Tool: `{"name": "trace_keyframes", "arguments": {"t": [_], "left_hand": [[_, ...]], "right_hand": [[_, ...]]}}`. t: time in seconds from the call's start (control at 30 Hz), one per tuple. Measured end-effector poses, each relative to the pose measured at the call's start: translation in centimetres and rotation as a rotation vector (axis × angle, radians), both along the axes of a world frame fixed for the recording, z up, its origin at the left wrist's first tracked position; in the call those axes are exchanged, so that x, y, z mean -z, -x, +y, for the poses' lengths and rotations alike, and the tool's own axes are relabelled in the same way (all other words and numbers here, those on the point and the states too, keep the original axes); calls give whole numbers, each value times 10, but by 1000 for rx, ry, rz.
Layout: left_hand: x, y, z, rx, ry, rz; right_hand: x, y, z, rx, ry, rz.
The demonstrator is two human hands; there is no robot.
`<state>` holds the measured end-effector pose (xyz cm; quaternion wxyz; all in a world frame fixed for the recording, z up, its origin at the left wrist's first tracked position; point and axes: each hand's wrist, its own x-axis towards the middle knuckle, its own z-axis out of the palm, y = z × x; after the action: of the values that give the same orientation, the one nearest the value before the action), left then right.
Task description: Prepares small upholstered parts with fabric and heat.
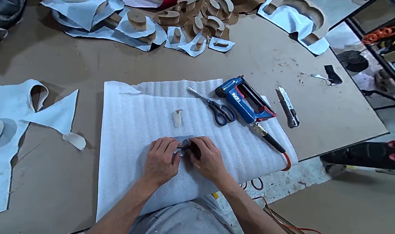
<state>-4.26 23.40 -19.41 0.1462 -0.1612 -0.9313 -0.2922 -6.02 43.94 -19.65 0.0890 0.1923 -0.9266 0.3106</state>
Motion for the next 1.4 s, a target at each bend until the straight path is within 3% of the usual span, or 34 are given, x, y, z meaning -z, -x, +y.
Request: {"name": "trace_keyframes", "arguments": {"t": [0.23, 0.5, 0.6, 0.67, 0.77, 0.8, 0.87, 0.9, 0.93, 0.97, 1.07, 1.13, 1.23, 1.4], "left_hand": [[2, 13, 6, 38, 54, -74], [7, 18, 6, 36, 84, -70], [4, 16, 5, 8, -8, -92], [-18, 12, 8, -84, -317, -307], [-71, 16, 6, -269, -1438, -959], [-80, 16, 3, -256, -1715, -1072], [-89, 15, -3, -129, -1998, -1138], [-90, 15, -5, -64, -2014, -1118], [-89, 16, -6, -19, -1929, -1054], [-86, 18, -7, 7, -1714, -930], [-49, 24, -9, 61, -583, -343], [-20, 28, -9, 106, -153, -114], [4, 29, -7, 175, 35, -60], [9, 29, -7, 232, 60, -14]], "right_hand": [[-11, -13, 23, 123, 108, -164], [-2, -7, 24, 149, 150, -181], [0, -8, 22, 149, 136, -157], [2, -7, 22, 149, 134, -141], [6, -6, 22, 153, 164, -128], [7, -6, 21, 163, 167, -119], [8, -6, 19, 181, 168, -101], [8, -7, 18, 187, 168, -100], [8, -7, 18, 187, 172, -107], [7, -6, 20, 185, 183, -120], [3, -8, 26, 193, 245, -179], [-2, -11, 25, 238, 227, -180], [-11, -16, 16, 315, 76, -170], [-21, -13, -1, 419, -132, -157]]}}
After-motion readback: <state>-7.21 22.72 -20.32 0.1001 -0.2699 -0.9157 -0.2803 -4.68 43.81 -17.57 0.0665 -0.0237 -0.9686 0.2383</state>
